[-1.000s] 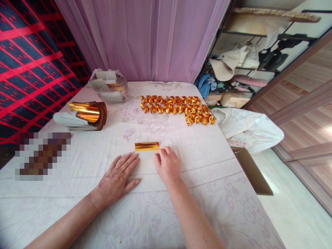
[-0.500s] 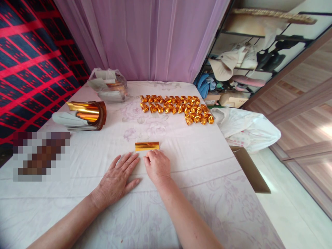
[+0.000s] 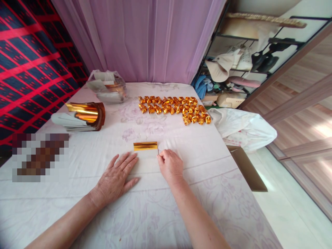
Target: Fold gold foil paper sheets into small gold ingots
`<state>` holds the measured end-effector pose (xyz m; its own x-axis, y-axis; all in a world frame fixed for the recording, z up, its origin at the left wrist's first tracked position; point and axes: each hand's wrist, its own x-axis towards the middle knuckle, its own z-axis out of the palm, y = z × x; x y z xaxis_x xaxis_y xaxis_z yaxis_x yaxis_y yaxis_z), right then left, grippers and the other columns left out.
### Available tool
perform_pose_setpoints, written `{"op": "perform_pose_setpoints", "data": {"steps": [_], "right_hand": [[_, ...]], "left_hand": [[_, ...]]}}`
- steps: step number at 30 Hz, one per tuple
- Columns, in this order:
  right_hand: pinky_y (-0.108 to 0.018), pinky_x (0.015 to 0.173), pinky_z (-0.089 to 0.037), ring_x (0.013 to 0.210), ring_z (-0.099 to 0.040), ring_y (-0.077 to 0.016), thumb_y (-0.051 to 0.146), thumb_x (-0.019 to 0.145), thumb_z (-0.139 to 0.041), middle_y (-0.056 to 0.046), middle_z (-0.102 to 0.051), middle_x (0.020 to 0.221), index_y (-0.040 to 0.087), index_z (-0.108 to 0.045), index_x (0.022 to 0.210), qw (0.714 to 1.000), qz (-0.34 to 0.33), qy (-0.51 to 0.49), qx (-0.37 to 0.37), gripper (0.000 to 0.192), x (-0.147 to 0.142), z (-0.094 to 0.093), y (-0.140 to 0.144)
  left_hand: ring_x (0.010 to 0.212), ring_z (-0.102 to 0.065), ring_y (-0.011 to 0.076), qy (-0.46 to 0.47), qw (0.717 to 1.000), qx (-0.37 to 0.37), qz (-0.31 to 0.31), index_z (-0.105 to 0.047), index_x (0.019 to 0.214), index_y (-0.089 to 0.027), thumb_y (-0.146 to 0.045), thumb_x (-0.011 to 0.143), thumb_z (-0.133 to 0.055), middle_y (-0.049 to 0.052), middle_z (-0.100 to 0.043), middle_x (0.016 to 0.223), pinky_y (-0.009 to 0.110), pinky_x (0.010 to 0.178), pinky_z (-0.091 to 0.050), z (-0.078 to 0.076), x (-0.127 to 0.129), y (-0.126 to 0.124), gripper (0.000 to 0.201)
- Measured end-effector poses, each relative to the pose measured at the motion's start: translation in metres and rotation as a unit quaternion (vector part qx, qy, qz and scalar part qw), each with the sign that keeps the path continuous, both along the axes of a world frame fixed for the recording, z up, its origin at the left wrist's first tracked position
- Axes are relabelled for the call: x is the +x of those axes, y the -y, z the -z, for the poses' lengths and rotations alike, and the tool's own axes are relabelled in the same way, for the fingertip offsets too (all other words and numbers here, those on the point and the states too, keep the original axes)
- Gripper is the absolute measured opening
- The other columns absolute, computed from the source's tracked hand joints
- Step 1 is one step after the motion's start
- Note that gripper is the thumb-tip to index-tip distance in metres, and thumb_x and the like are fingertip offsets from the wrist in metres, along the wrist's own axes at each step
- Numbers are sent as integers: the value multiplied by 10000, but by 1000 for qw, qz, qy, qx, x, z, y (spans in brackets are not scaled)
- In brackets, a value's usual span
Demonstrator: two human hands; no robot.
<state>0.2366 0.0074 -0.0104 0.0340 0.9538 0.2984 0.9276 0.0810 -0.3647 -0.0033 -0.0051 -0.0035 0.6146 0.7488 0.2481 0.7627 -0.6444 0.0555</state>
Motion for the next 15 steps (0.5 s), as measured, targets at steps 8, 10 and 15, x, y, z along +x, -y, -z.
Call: {"op": "perform_pose_setpoints", "data": {"steps": [8,10,15], "right_hand": [[-267,613,-329,679,-580,-154,251,890,-564,6,-637,690,230,-571,705,1000,-4,-3,6,186,-2,0,1],[-267,615,-327,677,-577,-152,256,885,-573,8,-638,690,228,-574,707,1000,-1,-3,3,180,-2,0,0],[-266,619,-324,684,-574,-151,266,888,-569,1,-649,701,228,-585,714,1000,-3,-5,-4,178,-1,1,0]], "left_hand": [[1308,-461,356,7,999,-7,-45,-580,1333,-247,-604,885,-528,142,-575,1349,594,1126,-249,-11,29,-1,575],[1343,-420,344,1,999,-17,-38,-551,1362,-267,-658,872,-502,133,-509,1425,579,1136,-233,-11,38,0,629],[1392,-349,334,-19,999,-27,-40,-539,1376,-214,-701,890,-398,144,-432,1498,575,1160,-162,-7,43,1,702]]}}
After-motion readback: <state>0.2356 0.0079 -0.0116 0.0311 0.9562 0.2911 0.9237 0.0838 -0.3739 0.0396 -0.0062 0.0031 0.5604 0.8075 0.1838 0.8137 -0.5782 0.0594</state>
